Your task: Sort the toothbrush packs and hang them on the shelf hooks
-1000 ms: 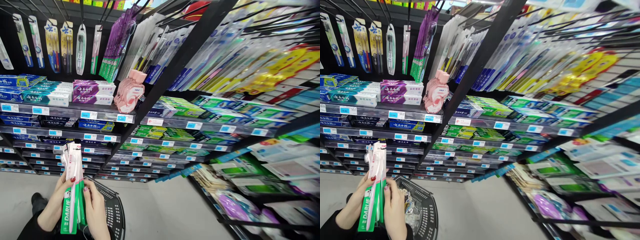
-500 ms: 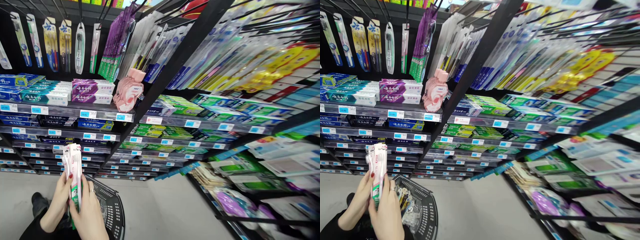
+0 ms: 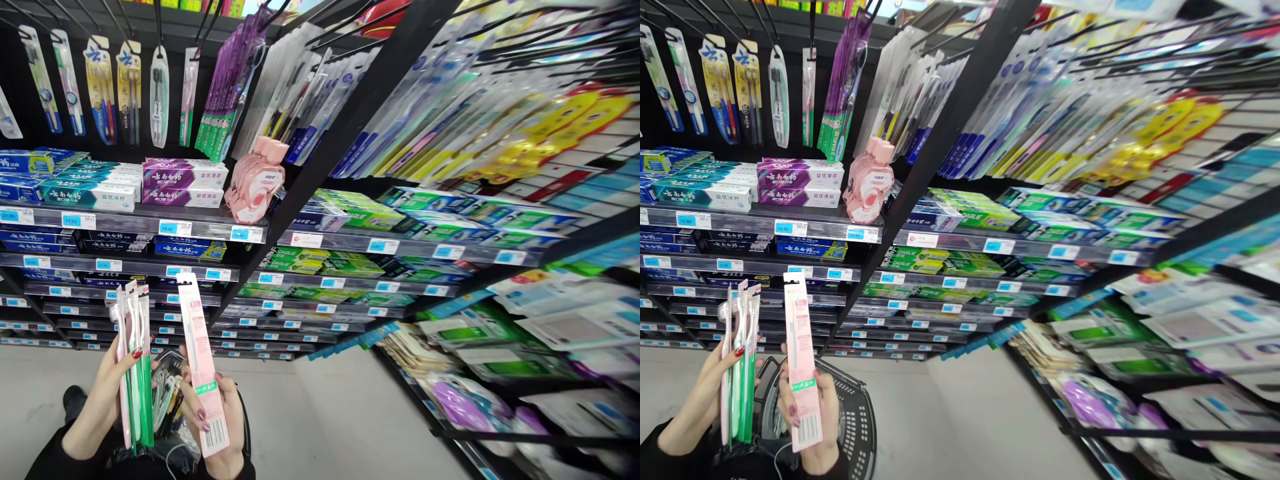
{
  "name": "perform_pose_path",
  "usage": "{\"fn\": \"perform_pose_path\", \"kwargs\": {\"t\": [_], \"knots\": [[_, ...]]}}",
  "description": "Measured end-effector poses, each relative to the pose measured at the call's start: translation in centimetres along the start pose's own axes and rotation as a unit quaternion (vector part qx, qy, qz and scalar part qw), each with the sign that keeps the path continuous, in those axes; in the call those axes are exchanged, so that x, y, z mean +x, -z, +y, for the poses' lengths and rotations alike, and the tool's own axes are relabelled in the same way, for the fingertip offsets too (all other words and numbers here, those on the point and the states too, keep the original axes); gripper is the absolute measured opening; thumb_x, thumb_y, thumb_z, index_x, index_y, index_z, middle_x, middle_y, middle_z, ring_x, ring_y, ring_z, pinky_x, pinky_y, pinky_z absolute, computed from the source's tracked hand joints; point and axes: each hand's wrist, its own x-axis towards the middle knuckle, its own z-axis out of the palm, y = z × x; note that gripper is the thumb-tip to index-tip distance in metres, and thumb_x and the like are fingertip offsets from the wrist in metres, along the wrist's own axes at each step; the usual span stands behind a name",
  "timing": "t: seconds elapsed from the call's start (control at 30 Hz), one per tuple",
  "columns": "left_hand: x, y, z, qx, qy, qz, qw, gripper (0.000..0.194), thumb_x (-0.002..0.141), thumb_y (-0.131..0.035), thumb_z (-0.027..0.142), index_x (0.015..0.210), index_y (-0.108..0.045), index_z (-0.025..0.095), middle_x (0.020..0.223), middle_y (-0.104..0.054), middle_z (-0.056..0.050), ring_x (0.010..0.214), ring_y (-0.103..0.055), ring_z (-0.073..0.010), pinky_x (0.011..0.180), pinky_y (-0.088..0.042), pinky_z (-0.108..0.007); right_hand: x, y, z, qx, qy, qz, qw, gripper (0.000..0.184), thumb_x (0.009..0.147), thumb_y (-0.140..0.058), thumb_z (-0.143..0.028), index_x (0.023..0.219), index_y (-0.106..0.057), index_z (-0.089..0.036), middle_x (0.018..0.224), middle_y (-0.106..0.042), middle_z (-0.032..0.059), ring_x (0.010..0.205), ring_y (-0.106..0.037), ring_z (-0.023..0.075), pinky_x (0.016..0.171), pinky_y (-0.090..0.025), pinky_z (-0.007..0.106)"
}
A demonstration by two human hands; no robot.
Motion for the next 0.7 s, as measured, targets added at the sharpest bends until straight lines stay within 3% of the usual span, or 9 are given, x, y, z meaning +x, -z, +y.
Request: {"fn": "perform_pose_path", "kwargs": {"t": [0.17,0.4,0.57,0.7], "knots": [[-0.1,-0.4,0.2,0.002,0.006,0.009,1.0,0.064,0.065,-0.068,0.027,0.122,-0.041,0.025,0.105,-0.066,-0.009,0.078,-0.067,-0.0264,0.06,-0.057,-0.034,-0.4,-0.4,0.2,-0.001,0.032,0.018,0.999,0.037,0.073,-0.04,-0.039,0.097,-0.058,-0.016,0.073,-0.054,0.0044,0.036,-0.022,0.0041,0.029,-0.013,0.019],[-0.1,0.0,-0.1,0.001,0.008,0.002,1.0,0.053,0.066,-0.067,0.026,0.115,-0.047,0.023,0.101,-0.067,-0.009,0.077,-0.067,-0.0267,0.057,-0.058,-0.035,0.8,-0.8,-0.4,0.059,0.057,0.082,0.993,0.031,0.074,-0.045,-0.027,0.103,-0.054,-0.021,0.076,-0.053,0.003,0.048,-0.034,0.0065,0.036,-0.03,0.014],[-0.2,0.2,-0.2,0.0,0.009,-0.005,1.0,0.059,0.067,-0.066,0.027,0.121,-0.041,0.024,0.094,-0.068,-0.008,0.078,-0.067,-0.0276,0.058,-0.057,-0.036,1.4,-0.6,-0.4,0.074,0.068,0.079,0.992,0.029,0.074,-0.046,-0.025,0.101,-0.055,-0.02,0.075,-0.053,0.0028,0.047,-0.034,0.0059,0.035,-0.028,0.013],[-0.6,-0.2,0.4,-0.013,0.01,-0.001,1.0,0.061,0.067,-0.066,0.027,0.122,-0.038,0.029,0.095,-0.068,-0.005,0.077,-0.067,-0.0257,0.061,-0.057,-0.035,0.6,0.0,0.2,0.034,0.073,0.037,0.996,0.026,0.072,-0.045,-0.033,0.09,-0.058,-0.018,0.074,-0.054,0.0033,0.04,-0.027,0.0034,0.032,-0.022,0.015]]}}
